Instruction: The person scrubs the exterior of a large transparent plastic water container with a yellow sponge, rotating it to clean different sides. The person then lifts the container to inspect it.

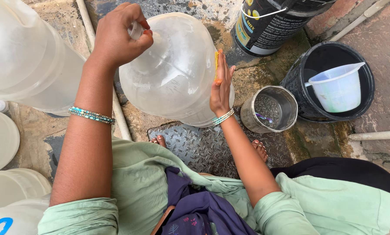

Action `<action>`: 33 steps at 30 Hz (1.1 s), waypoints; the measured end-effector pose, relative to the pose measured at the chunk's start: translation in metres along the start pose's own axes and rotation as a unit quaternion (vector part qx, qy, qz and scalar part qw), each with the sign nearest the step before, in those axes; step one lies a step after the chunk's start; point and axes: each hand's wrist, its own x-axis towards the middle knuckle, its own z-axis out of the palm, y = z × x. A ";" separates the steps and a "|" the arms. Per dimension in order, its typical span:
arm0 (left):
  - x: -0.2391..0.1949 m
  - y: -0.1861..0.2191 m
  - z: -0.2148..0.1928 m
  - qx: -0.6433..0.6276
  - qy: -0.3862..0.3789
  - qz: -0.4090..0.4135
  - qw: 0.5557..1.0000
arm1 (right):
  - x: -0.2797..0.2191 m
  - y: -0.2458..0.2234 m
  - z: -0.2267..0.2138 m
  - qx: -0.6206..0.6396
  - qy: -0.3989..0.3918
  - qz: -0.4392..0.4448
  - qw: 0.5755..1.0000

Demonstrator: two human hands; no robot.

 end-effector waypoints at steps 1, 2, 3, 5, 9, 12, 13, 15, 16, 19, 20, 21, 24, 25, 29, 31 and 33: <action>0.000 -0.001 0.001 0.012 0.009 -0.004 1.000 | 0.003 0.011 -0.004 0.006 -0.016 0.024 1.000; -0.001 -0.002 0.004 0.023 0.018 -0.007 1.000 | 0.002 0.022 -0.008 0.011 -0.032 0.049 0.998; -0.002 -0.003 0.005 0.024 0.029 -0.026 0.999 | -0.002 0.031 -0.010 0.017 -0.048 0.073 0.996; -0.003 -0.007 0.008 0.026 0.049 -0.064 0.996 | -0.025 0.038 -0.010 -0.050 -0.044 0.120 0.991; -0.003 -0.021 0.005 0.044 0.037 -0.059 0.997 | -0.049 0.008 0.008 -0.081 0.004 0.122 0.989; -0.010 -0.033 -0.001 0.027 0.014 -0.037 0.999 | -0.046 -0.024 0.016 0.034 -0.006 0.023 0.999; -0.013 -0.036 -0.004 0.015 0.003 -0.033 0.999 | -0.043 -0.030 0.016 0.060 -0.018 0.015 0.998; -0.012 -0.040 -0.008 -0.012 -0.017 -0.030 0.999 | -0.032 -0.028 0.014 0.078 -0.022 0.009 0.997; -0.011 -0.040 -0.009 -0.029 -0.025 -0.032 0.999 | -0.028 -0.020 0.012 0.067 -0.017 0.010 0.998; -0.013 -0.039 -0.009 -0.067 -0.019 -0.041 0.997 | -0.027 0.034 0.012 0.028 -0.007 0.096 0.995; -0.016 -0.039 -0.010 -0.077 -0.012 -0.046 0.996 | -0.031 0.057 0.012 0.016 -0.007 0.137 0.990; -0.018 -0.039 -0.010 -0.074 -0.008 -0.054 0.996 | -0.038 0.082 0.008 -0.017 -0.024 0.176 0.984; -0.019 -0.042 -0.018 -0.068 -0.006 -0.067 0.995 | -0.056 0.141 -0.008 -0.100 -0.086 0.237 0.962; -0.019 -0.043 -0.021 -0.071 -0.010 -0.066 0.995 | -0.056 0.151 -0.008 -0.125 -0.109 0.248 0.954; -0.018 -0.038 -0.028 -0.134 -0.044 -0.089 0.986 | -0.032 0.127 -0.001 0.032 -0.079 0.196 0.977; -0.019 -0.031 -0.029 -0.155 -0.063 -0.113 0.979 | -0.018 0.084 0.003 0.106 -0.080 0.106 0.986; -0.012 -0.025 -0.029 -0.176 -0.073 -0.126 0.974 | -0.003 0.039 0.006 0.162 -0.088 0.009 0.983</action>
